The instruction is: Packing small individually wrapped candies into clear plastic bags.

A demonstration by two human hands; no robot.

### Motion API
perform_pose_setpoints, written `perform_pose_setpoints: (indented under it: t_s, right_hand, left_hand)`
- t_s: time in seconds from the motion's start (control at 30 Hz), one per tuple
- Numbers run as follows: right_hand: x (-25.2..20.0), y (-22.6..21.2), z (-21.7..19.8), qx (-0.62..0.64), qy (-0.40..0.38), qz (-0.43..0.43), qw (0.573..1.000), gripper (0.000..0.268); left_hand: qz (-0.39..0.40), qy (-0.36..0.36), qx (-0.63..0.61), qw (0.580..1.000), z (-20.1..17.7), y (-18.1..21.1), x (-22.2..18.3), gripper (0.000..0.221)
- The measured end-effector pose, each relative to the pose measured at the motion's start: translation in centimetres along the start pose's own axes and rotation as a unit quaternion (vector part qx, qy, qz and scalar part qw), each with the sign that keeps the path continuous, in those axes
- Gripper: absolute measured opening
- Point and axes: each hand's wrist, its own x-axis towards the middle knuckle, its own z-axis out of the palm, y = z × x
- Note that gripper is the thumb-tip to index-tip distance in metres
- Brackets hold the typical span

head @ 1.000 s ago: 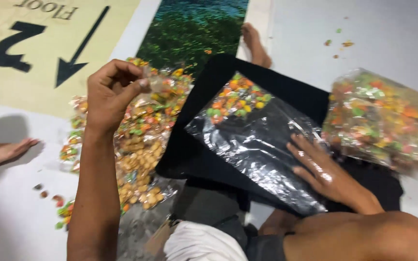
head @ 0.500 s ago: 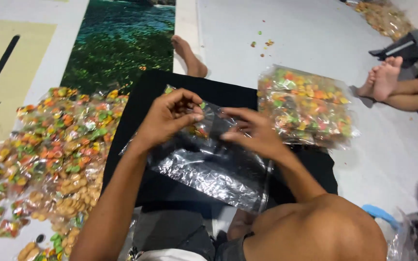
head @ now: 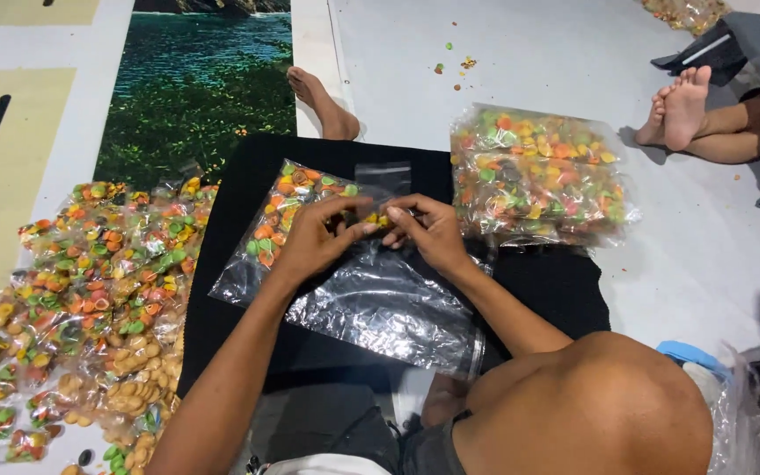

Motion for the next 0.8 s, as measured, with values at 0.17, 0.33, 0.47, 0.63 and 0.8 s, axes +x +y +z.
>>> perform_pose_setpoints:
  t_s: [0.17, 0.33, 0.47, 0.63, 0.8]
  right_hand:
    - [-0.4, -1.8, 1.0, -0.006, -0.014, -0.043, 0.999, 0.015]
    - [-0.2, -1.7, 1.1, -0.064, -0.018, -0.105, 0.992, 0.018]
    - [-0.2, -1.1, 0.6, -0.086, -0.039, -0.139, 0.986, 0.013]
    - [-0.3, -0.3, 0.1, -0.102, -0.077, -0.154, 0.980, 0.010]
    - [-0.4, -1.8, 0.3, -0.107, -0.045, -0.130, 0.985, 0.018]
  left_hand:
    - [0.019, 0.016, -0.003, 1.000, 0.8, 0.7, -0.3, 0.017]
    - [-0.034, 0.043, -0.073, 0.996, 1.0, 1.0, -0.2, 0.012]
    - [-0.034, 0.051, -0.108, 0.992, 1.2, 0.4, -0.2, 0.016]
    - [-0.056, 0.063, -0.187, 0.979, 1.5, -1.0, -0.4, 0.018]
    - [-0.062, 0.069, -0.226, 0.970, 1.4, 0.2, -0.1, 0.022]
